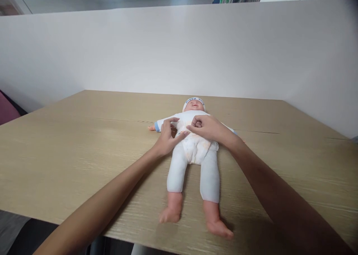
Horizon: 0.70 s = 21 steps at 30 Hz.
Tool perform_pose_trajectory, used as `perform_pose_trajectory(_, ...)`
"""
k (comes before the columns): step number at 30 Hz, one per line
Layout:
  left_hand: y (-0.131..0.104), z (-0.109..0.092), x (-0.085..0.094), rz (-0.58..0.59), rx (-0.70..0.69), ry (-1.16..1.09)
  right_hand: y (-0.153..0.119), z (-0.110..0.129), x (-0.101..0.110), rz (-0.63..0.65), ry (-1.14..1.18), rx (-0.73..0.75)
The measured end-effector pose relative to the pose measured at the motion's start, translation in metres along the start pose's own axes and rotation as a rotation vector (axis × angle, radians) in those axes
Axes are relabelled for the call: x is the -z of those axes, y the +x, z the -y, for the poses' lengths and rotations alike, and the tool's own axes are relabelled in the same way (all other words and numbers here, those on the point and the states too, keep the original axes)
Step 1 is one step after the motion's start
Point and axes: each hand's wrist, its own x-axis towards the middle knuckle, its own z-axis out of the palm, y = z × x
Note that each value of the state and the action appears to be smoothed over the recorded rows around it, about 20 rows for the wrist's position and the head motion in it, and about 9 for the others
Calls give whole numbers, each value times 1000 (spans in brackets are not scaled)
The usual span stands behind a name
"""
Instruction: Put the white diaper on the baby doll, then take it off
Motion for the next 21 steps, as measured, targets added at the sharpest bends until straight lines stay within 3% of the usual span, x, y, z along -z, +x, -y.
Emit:
perform_pose_trajectory(5, 12, 21, 4, 57, 88, -198, 0, -8, -3, -45, 50, -15)
perform_pose_trajectory(9, 24, 21, 1, 78, 169, -292, 2, -12, -6, -44, 111, 14)
perform_pose_trajectory(12, 29, 17, -2, 76, 201, -291, -9, 0, -3, -127, 121, 52)
perform_pose_trajectory(15, 21, 9, -6, -86, 205, -190, -42, 24, 2, -181, 99, 40)
perform_pose_trajectory(18, -7, -12, -6, -277, 74, 38, -93, 41, 1, -105, 101, 81)
perform_pose_trajectory(19, -19, -21, -5, -270, -15, 93, -110, 42, -1, -57, 116, 124)
perform_pose_trajectory(21, -43, -42, -1, -104, -202, 159, -139, 37, -8, 42, 138, 227)
